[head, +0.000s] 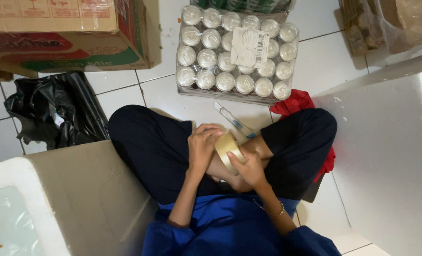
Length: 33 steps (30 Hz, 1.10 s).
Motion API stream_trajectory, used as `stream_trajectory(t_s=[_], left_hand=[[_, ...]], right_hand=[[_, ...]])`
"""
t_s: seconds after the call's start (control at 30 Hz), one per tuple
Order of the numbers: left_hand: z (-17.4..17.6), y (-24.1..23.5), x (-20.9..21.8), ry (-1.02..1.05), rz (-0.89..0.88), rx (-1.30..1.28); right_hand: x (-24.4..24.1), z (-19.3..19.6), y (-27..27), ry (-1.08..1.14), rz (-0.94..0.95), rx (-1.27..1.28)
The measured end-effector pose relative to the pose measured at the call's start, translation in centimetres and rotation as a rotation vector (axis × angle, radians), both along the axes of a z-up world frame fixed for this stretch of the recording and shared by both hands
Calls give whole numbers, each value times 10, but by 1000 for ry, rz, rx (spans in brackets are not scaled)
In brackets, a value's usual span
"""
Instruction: The person, sitting on the floor, uses a roll of clear adhesive tape and a utility knife to secure plastic-wrapped bundles of canned beverages. They pull tape from the roll, apply it to the plastic wrapping of several beverage packs, and cut the tape using the knife.
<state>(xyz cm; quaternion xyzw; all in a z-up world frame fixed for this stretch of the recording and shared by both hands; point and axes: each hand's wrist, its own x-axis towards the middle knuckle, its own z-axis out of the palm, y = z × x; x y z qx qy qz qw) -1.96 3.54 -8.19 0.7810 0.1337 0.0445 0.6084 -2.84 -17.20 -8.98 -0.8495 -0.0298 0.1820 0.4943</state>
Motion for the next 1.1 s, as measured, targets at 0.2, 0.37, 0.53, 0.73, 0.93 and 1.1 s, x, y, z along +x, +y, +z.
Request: stream_trajectory(t_s=[0.2, 0.37, 0.53, 0.73, 0.93, 1.1], left_hand=[[16, 6, -3, -163, 30, 217], [27, -3, -11, -208, 73, 306], [36, -2, -13, -276, 99, 361], [45, -9, -15, -299, 97, 396], [40, -14, -16, -309, 112, 437], [42, -11, -13, -328, 108, 470]], right_hand=[[11, -6, 8, 84, -27, -171], [14, 45, 26, 95, -29, -272], [14, 47, 35, 42, -54, -313], [5, 42, 31, 19, -86, -319], [18, 61, 40, 72, -89, -339], [13, 27, 24, 70, -89, -275]])
